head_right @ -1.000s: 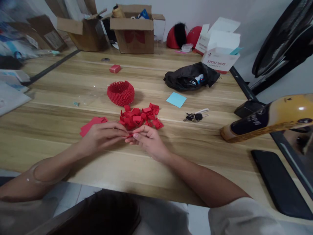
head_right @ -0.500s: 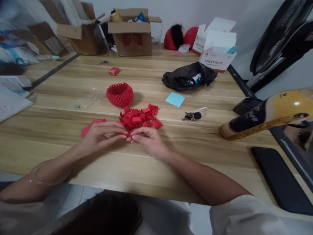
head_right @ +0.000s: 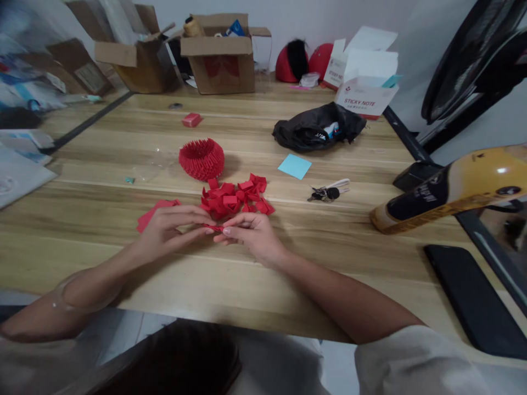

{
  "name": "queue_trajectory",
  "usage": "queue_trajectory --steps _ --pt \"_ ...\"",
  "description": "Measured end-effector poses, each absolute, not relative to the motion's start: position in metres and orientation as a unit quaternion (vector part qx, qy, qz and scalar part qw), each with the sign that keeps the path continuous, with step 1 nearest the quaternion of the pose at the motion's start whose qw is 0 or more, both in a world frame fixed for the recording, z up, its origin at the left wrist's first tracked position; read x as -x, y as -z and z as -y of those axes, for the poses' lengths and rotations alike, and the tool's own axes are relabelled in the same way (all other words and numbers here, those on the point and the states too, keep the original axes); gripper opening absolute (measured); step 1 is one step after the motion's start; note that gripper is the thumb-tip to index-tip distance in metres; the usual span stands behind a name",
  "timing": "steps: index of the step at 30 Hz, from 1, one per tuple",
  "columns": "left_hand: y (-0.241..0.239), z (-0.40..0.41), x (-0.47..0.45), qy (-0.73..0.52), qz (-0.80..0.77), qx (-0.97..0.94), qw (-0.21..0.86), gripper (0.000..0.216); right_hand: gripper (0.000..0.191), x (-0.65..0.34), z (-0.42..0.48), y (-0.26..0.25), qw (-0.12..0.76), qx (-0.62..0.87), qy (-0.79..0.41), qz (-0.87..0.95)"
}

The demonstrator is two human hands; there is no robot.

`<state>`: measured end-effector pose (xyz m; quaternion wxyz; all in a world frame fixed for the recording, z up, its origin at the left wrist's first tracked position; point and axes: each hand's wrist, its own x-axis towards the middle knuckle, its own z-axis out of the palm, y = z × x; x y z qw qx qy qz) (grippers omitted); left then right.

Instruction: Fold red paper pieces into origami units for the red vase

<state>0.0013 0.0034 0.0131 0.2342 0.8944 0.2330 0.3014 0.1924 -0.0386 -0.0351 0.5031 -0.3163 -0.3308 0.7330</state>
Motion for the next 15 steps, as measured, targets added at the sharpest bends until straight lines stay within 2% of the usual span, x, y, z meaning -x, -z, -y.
queue_trajectory --steps 15 --pt "-0.0111 -0.0018 -0.0031 -0.33 -0.226 -0.896 0.191 0.009 0.018 -0.1897 0.0393 0.0359 0.495 0.317 -0.751 0.301"
